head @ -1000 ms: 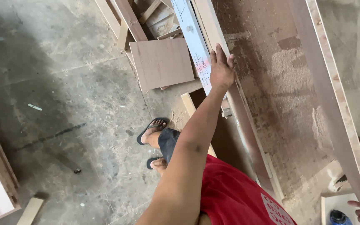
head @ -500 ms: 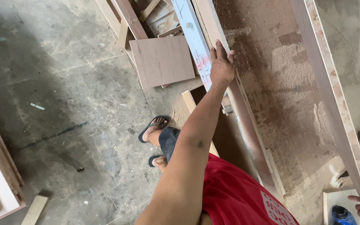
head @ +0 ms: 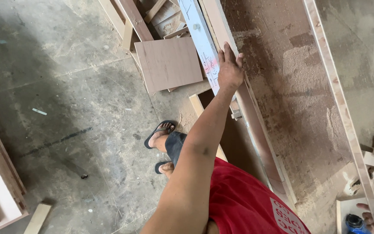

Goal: Assembling wooden furniture components using a pneumatic nail gun.

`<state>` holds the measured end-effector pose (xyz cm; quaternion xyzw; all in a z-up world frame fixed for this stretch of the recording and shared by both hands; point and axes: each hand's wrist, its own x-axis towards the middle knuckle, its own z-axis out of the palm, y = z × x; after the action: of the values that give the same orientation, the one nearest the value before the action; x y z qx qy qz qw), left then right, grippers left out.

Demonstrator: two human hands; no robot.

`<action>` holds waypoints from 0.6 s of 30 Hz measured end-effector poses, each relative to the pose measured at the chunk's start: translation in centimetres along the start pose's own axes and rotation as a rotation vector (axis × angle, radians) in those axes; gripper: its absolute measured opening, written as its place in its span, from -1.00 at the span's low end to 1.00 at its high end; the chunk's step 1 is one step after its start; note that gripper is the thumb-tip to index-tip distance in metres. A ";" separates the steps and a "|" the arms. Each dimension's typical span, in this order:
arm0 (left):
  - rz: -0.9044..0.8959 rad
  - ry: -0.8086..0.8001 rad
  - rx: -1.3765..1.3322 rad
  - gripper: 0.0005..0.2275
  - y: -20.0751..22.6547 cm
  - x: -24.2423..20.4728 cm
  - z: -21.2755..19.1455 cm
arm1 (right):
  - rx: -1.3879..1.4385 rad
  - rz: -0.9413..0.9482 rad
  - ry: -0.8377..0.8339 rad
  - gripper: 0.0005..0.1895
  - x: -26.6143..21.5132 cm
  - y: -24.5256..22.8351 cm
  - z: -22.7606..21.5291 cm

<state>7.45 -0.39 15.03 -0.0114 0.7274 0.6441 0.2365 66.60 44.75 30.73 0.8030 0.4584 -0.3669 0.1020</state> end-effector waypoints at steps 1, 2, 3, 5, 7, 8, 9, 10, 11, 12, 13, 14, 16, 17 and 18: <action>-0.009 -0.010 -0.003 -0.31 0.1 -0.1 -0.1 | 0.001 0.011 -0.011 -0.25 0.2 2.1 2.2; -0.018 -0.020 -0.005 -0.32 0.2 -0.2 -0.3 | 0.002 0.023 -0.021 -0.25 0.9 4.5 5.3; -0.016 -0.021 -0.001 -0.32 0.3 -0.3 -0.4 | 0.005 0.024 -0.025 -0.25 -0.1 5.4 6.0; -0.028 -0.023 -0.015 -0.32 0.7 -0.5 -0.6 | 0.028 -0.340 -0.081 -0.27 -2.3 7.4 7.4; -0.001 -0.018 -0.022 -0.33 0.2 -0.2 -0.3 | 0.039 -0.332 -0.077 -0.27 -2.8 7.9 8.0; 0.021 -0.009 -0.035 -0.33 -0.1 -0.1 -0.1 | 0.042 -0.326 -0.070 -0.27 -3.2 8.3 8.3; 0.022 -0.010 -0.033 -0.33 0.0 -0.2 -0.2 | 0.043 -0.325 -0.072 -0.27 -3.2 8.3 8.5; 0.015 -0.008 -0.018 -0.34 0.1 -0.3 -0.2 | 0.041 -0.320 -0.061 -0.26 -3.3 8.4 8.7; 0.004 -0.003 -0.006 -0.34 0.2 -0.4 -0.4 | 0.033 -0.317 -0.050 -0.26 -3.5 8.1 8.8; 0.002 0.001 -0.006 -0.34 0.2 -0.3 -0.3 | 0.029 -0.318 -0.052 -0.26 -3.5 7.9 8.9; 0.004 0.001 -0.008 -0.33 0.1 -0.2 -0.2 | 0.022 -0.313 -0.040 -0.26 -3.5 7.9 9.0; 0.007 0.002 -0.011 -0.33 0.0 -0.1 -0.2 | 0.014 -0.309 -0.029 -0.25 -3.6 7.8 9.1; -0.001 -0.003 -0.008 -0.33 0.0 -0.2 -0.3 | 0.003 -0.307 -0.011 -0.25 -3.8 7.5 8.8; -0.007 -0.008 -0.003 -0.32 0.1 -0.2 -0.4 | -0.004 -0.306 0.004 -0.24 -3.9 7.2 8.6; -0.008 -0.007 -0.007 -0.32 0.1 -0.5 -0.1 | -0.008 -0.309 0.007 -0.24 -4.0 7.0 8.5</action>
<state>7.81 -0.61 15.32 -0.0132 0.7241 0.6458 0.2416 66.81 33.99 26.23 0.7240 0.5782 -0.3735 0.0460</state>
